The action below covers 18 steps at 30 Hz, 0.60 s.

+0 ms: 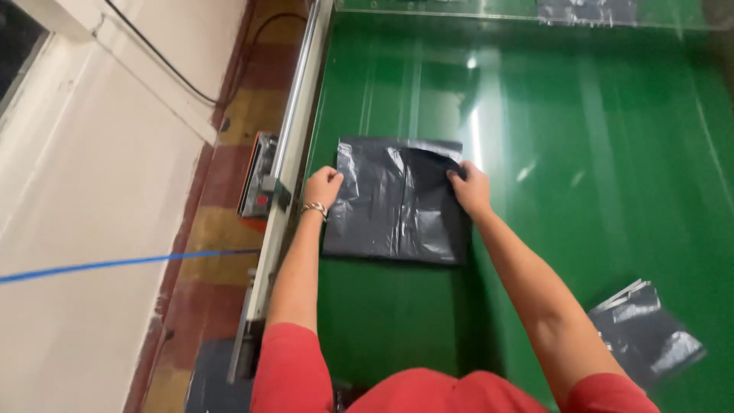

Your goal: Folding plastic bags on a conveyor belt and placing them into a storage crate.

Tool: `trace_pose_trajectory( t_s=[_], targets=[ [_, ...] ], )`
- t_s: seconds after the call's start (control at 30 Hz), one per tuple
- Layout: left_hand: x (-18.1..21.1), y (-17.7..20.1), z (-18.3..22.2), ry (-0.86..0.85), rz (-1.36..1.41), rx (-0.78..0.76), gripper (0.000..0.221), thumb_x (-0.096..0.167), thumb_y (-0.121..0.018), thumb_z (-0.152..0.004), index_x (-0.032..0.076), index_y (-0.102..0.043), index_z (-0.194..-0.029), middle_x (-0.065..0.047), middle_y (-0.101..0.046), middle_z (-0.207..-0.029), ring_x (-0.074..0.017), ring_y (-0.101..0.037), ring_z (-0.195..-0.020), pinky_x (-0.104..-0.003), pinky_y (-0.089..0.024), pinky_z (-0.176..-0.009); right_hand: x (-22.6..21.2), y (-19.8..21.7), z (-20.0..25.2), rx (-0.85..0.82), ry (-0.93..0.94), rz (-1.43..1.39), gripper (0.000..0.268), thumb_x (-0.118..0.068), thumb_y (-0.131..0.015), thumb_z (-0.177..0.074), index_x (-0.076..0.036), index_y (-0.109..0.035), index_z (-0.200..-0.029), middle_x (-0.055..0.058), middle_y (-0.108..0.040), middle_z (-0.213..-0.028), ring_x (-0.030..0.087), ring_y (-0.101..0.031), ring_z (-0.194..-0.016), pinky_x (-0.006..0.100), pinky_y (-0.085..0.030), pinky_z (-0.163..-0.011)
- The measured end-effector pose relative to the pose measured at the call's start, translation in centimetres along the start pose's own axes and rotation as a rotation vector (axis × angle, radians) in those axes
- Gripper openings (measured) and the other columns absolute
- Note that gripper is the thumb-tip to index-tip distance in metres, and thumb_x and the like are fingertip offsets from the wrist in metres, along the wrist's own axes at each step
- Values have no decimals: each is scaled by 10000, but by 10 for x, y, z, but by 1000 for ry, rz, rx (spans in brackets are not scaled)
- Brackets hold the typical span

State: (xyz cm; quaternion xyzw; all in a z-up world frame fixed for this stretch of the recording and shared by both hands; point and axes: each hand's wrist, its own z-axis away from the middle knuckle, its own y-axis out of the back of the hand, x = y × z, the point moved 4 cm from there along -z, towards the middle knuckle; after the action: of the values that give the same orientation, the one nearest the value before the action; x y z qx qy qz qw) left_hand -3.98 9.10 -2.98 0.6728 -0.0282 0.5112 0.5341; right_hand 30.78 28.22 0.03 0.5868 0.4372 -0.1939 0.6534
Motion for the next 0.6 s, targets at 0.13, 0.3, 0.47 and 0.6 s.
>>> trace_pose_trajectory(
  t_s=[0.13, 0.3, 0.47, 0.6],
  targets=[
    [25, 2, 10, 58, -207, 63, 259, 497, -546, -921, 277, -640, -1020, -1, -759, -950, -323, -721, -944, -465, -568, -847, 0, -1, -23, -25, -51, 334, 330, -433, -678, -913, -109, -633, -955, 163, -695, -828, 408, -692, -892, 504, -540, -751],
    [36, 0, 22, -18, -280, 131, 219, 427, -495, -972, 232, -574, -1034, -90, -741, -883, -379, -724, -858, -508, -562, -810, 6, -2, -42, 33, 103, 438, 319, -357, -698, -887, -75, -640, -1024, 152, -637, -942, 378, -644, -943, 461, -519, -828],
    [41, -8, 21, -101, -360, 203, 196, 386, -452, -1015, 220, -546, -1061, -141, -716, -804, -394, -731, -777, -504, -582, -750, -15, -5, -62, 50, 252, 447, 515, -356, -795, -802, -74, -594, -1183, 113, -546, -1046, 347, -564, -1015, 446, -457, -917],
    [69, 2, 39, -359, -631, 494, 233, 366, -607, -915, 192, -555, -1060, -49, -622, -835, -280, -659, -751, -424, -571, -605, -3, -16, -85, -125, 111, 568, 608, -416, -839, -714, -132, -580, -1185, 103, -602, -1079, 352, -590, -1074, 464, -474, -939]
  ],
)
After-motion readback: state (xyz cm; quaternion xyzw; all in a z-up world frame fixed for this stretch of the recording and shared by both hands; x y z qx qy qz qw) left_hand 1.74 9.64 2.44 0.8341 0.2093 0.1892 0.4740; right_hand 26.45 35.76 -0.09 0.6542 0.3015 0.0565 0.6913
